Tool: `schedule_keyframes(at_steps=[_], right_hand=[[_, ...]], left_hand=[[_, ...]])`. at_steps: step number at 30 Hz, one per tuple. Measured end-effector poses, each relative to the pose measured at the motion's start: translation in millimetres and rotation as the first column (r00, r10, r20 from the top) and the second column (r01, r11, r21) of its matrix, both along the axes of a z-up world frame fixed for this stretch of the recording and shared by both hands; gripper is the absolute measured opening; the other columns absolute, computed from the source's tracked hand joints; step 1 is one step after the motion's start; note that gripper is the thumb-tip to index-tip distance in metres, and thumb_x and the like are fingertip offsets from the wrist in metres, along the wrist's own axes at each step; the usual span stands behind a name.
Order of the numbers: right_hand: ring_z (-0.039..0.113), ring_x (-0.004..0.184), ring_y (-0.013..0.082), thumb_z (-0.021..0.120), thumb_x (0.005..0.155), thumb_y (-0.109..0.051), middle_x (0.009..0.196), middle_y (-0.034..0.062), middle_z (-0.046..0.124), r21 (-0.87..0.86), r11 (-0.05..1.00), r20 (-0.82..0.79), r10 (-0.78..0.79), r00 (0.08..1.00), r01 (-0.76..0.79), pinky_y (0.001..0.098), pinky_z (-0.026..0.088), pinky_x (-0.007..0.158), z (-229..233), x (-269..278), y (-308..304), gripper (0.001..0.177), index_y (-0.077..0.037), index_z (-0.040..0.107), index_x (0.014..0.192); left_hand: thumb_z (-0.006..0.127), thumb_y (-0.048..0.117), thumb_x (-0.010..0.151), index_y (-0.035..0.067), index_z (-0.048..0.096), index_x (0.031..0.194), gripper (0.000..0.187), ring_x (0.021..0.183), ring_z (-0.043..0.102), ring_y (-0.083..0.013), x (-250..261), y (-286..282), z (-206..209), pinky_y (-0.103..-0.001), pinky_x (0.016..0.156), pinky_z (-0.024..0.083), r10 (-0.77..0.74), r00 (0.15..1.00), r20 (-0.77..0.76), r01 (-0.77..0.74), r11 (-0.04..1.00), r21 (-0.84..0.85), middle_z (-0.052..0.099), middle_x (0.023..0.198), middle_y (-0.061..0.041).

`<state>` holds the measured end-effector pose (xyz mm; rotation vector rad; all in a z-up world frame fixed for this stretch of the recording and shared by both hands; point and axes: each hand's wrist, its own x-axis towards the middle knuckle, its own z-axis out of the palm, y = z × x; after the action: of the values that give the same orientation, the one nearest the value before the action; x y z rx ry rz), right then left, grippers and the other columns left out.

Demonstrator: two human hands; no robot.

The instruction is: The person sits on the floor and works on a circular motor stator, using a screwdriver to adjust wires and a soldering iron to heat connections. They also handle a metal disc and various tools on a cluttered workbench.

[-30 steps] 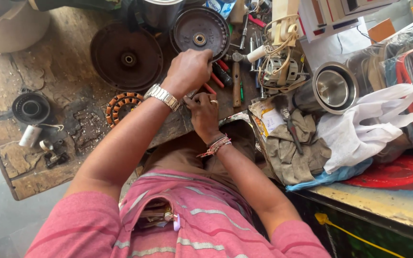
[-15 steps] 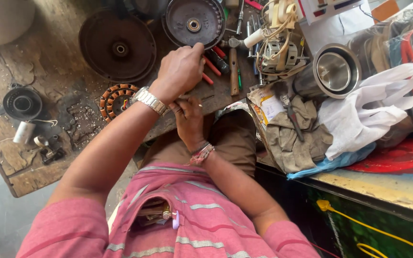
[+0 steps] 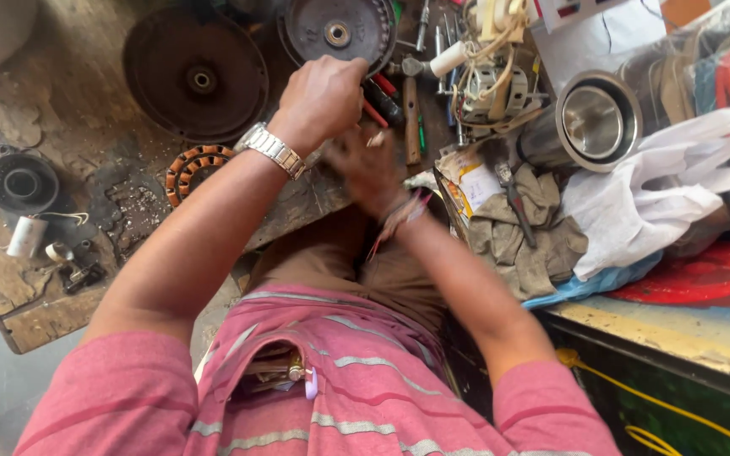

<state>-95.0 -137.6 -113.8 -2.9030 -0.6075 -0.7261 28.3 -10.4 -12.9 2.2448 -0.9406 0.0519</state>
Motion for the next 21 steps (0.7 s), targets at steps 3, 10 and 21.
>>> schedule_keyframes(at_steps=[3,10,21], right_hand=[[0.055,0.112,0.0256,0.066,0.096,-0.014,0.122,0.0079,0.056,-0.107,0.988,-0.016,-0.118,0.993,0.115,0.0451,0.037,0.085,2,9,-9,0.034,-0.025,0.070,0.128],[0.058,0.106,0.0214,0.064,0.096,-0.013,0.121,0.0058,0.056,0.130,0.991,-0.144,-0.016,0.989,0.035,0.0446,0.042,0.083,-12,8,-3,0.037,-0.029,0.069,0.128],[0.055,0.112,0.0275,0.063,0.097,-0.016,0.125,0.0081,0.056,-0.184,0.977,-0.021,-0.115,0.993,0.109,0.0475,0.037,0.090,12,7,-10,0.035,-0.024,0.067,0.131]], left_hand=[[0.061,0.010,0.089,0.003,0.067,0.094,0.010,0.082,0.068,-0.0446,2,-5,4,-0.054,0.071,0.054,0.004,0.999,-0.045,-0.001,0.998,0.066,0.071,0.085,-0.022],[0.063,0.010,0.087,0.003,0.069,0.094,0.011,0.081,0.069,-0.0431,1,-5,3,-0.053,0.070,0.054,-0.005,1.000,-0.021,0.006,0.999,0.045,0.071,0.084,-0.021],[0.063,0.010,0.085,0.004,0.070,0.094,0.013,0.082,0.069,-0.0437,4,-9,3,-0.054,0.071,0.054,-0.003,1.000,-0.011,0.004,0.999,0.043,0.072,0.085,-0.022]])
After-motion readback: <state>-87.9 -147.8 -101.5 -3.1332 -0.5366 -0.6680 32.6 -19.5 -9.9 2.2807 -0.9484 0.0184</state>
